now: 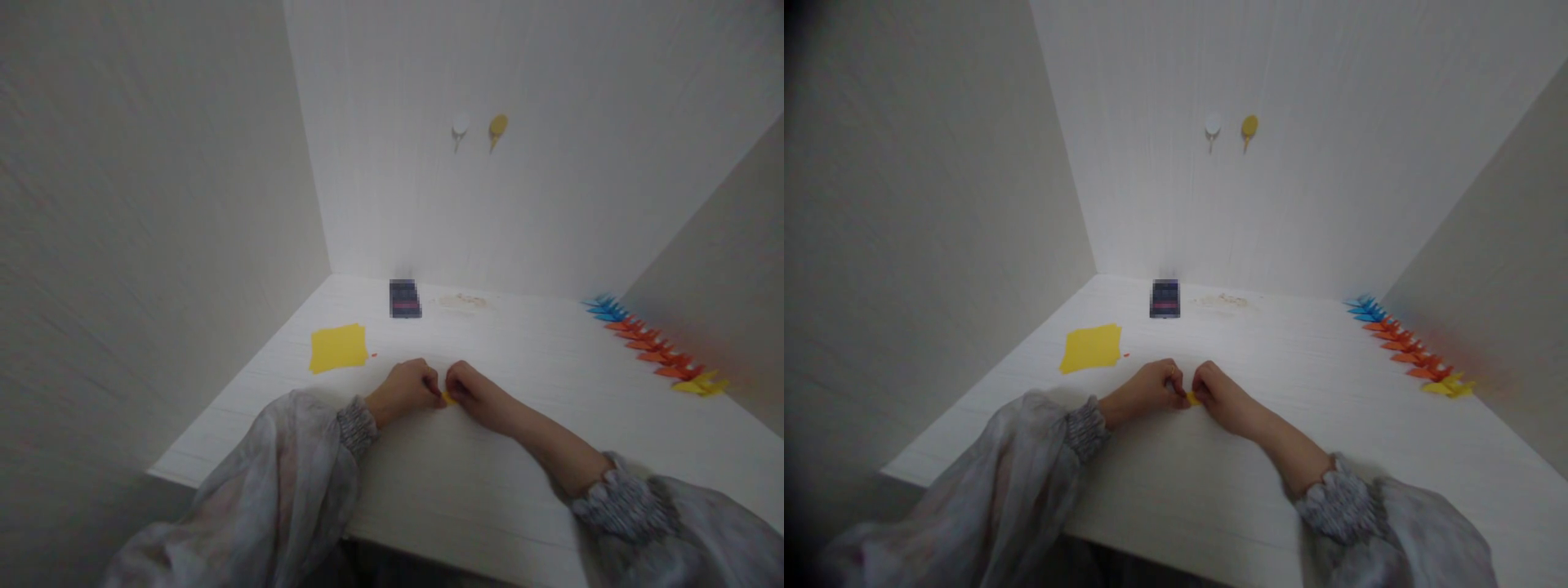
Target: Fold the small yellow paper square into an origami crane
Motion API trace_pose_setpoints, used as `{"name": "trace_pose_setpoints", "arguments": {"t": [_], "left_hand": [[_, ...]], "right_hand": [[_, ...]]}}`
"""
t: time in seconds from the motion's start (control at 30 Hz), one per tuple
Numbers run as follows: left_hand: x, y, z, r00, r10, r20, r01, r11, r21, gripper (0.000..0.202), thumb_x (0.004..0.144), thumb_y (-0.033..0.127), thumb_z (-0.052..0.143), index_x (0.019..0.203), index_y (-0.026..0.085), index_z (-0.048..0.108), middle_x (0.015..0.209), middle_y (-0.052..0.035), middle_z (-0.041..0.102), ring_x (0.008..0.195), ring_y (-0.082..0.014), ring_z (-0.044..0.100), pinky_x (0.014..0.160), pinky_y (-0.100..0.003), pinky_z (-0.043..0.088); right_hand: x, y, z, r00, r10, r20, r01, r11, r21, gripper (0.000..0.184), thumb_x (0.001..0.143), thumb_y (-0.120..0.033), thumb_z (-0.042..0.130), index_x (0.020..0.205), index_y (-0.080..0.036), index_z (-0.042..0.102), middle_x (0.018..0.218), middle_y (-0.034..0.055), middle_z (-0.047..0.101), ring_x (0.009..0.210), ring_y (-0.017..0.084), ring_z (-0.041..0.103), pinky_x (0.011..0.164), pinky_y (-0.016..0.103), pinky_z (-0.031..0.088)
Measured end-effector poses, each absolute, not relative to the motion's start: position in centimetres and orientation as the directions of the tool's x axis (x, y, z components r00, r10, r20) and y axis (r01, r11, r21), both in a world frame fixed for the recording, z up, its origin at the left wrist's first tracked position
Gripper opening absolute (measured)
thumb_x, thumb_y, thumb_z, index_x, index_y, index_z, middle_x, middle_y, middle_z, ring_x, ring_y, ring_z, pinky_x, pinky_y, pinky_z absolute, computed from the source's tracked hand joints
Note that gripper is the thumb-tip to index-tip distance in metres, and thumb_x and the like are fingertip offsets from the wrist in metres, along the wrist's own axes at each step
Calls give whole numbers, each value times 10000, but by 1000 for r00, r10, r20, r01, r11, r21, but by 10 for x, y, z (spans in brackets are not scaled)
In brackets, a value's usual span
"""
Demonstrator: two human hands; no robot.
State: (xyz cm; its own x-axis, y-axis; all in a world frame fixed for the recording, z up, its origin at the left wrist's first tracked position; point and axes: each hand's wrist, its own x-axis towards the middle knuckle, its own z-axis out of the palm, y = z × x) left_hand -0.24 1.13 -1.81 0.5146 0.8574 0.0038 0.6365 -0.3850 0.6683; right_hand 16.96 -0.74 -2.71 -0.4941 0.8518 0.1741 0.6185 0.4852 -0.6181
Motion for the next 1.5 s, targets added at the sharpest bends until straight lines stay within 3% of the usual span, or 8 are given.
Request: {"name": "trace_pose_setpoints", "arguments": {"t": [0.17, 0.37, 0.57, 1.13, 1.37, 1.5], "left_hand": [[-2, 13, -20, 505, 863, 7, 646, -384, 660, 235, 527, 383, 649, 623, 172, 611, 710, 14, 538, 646, -118, 496, 555, -220, 357], [-2, 15, -25, 513, 857, 38, 630, -407, 662, 231, 533, 374, 650, 633, 170, 612, 739, 8, 549, 666, -120, 510, 608, -227, 382], [-5, 13, -24, 561, 825, 66, 580, -449, 680, 265, 575, 424, 620, 664, 174, 625, 753, 1, 547, 670, -115, 506, 638, -233, 383], [-11, 14, -24, 646, 759, 77, 504, -500, 704, 204, 586, 290, 653, 763, 188, 660, 799, -4, 504, 646, -85, 461, 611, -201, 370], [-14, 15, -23, 682, 731, 29, 507, -501, 702, 205, 627, 328, 620, 790, 214, 674, 837, -6, 487, 696, -89, 483, 665, -203, 380], [-14, 14, -19, 685, 728, 33, 504, -506, 700, 185, 637, 329, 613, 770, 218, 678, 825, -5, 486, 716, -93, 488, 682, -200, 381]], "right_hand": [[166, -8, -25, -433, 893, 125, 651, 405, -642, 27, 726, -163, 451, 750, -175, 448, 646, -18, 423, 569, 110, 401, 509, 225, 351], [159, -13, -23, -490, 848, 201, 680, 516, -521, 129, 719, -75, 444, 764, -176, 511, 817, 33, 467, 754, 138, 462, 646, 252, 368], [161, -12, -23, -384, 918, 99, 846, 393, -361, 149, 709, -161, 532, 839, -230, 556, 876, 39, 495, 844, 190, 454, 674, 304, 309], [179, -3, -26, -426, 902, 66, 740, 389, -549, 283, 625, -36, 507, 848, -211, 502, 807, 6, 485, 763, 135, 476, 679, 276, 384], [189, -1, -30, -459, 886, 69, 667, 395, -632, 373, 602, -1, 470, 918, -197, 498, 834, 21, 482, 790, 136, 478, 705, 278, 402], [191, -3, -31, -474, 877, 78, 609, 391, -690, 301, 670, -84, 480, 951, -191, 498, 873, 35, 519, 817, 140, 492, 718, 282, 406]]}}
